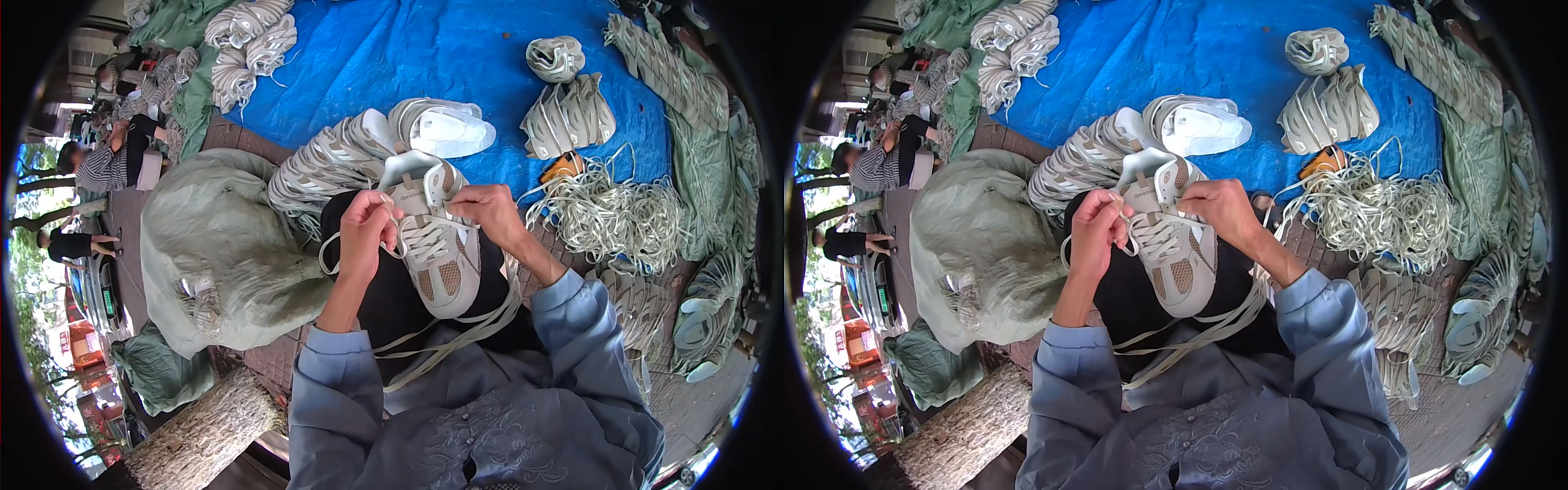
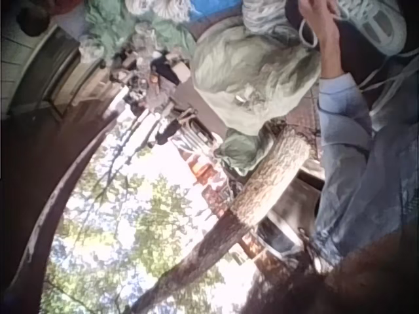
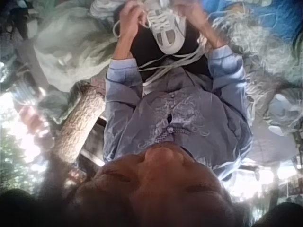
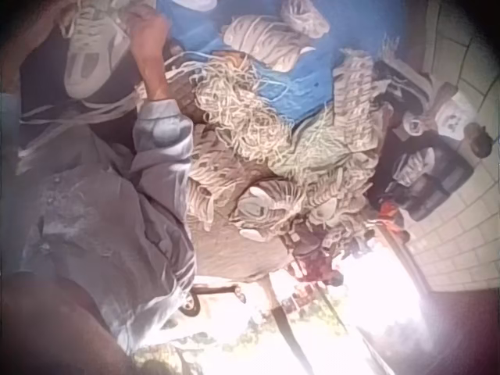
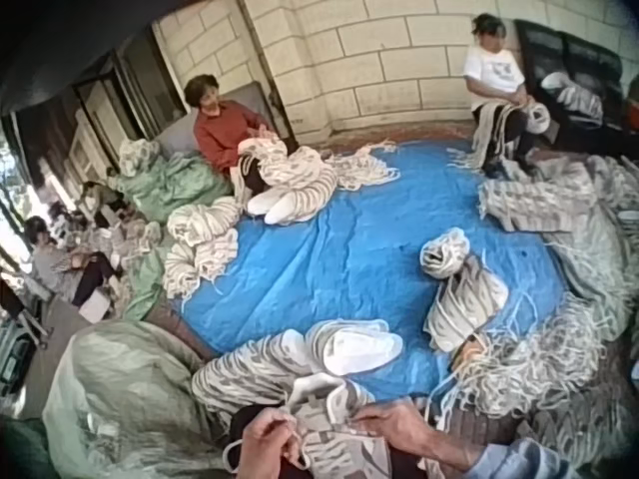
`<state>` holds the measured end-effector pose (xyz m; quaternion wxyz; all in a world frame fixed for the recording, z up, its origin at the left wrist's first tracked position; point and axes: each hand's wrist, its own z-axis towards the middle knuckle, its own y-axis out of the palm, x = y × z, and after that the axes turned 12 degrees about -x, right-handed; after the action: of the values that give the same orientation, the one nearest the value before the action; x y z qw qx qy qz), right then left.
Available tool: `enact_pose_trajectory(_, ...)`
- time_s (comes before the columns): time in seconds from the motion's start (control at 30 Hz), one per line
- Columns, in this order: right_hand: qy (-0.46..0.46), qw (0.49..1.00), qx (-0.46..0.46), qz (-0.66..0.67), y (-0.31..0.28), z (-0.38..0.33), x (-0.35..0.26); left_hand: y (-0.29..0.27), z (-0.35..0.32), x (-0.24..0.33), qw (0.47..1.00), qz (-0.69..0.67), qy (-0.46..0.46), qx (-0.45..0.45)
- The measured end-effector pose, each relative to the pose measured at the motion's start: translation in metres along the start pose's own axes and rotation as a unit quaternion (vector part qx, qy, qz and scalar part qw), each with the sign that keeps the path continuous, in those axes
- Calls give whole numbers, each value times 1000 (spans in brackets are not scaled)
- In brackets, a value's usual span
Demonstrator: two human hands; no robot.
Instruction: The person threads a long white shoelace through the eyelets of a white sneaker, pulling it tight and arranging the loops. They work on one shoe at a time, handling the laces and the shoe by hand.
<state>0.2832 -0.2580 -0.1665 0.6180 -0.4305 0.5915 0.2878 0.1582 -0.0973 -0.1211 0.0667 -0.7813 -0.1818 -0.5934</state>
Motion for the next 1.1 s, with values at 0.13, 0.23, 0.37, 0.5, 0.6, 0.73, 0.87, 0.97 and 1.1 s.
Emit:
enact_pose_trajectory(0.13, -77, 982, 10, -171, 3, 4, -2, 4, 6, 2, 972, 232, -27, -7)
enact_pose_trajectory(0.23, -129, 953, 41, -270, 6, 4, -2, 10, 17, 3, 926, 377, -16, -30)
enact_pose_trajectory(0.37, -206, 885, 25, -417, 11, 8, -1, 20, 37, 10, 849, 518, 15, -100)
enact_pose_trajectory(0.5, -230, 867, -19, -441, 10, 15, 1, 23, 43, 22, 886, 410, -150, -156)
enact_pose_trajectory(0.6, -223, 880, -9, -419, 5, 9, 2, 25, 42, 23, 901, 380, -145, -153)
enact_pose_trajectory(0.73, -150, 949, -14, -279, -1, 3, 2, 28, 49, 13, 823, 525, -19, -213)
enact_pose_trajectory(0.87, -150, 937, -13, -314, -4, 7, -1, 26, 59, 8, 814, 523, -53, -248)
enact_pose_trajectory(0.97, -145, 967, -8, -210, -4, 11, -2, 20, 57, 14, 821, 517, -60, -236)
enact_pose_trajectory(1.1, -148, 978, -52, -137, -5, 17, 1, -12, 29, 56, 913, 262, -231, -209)
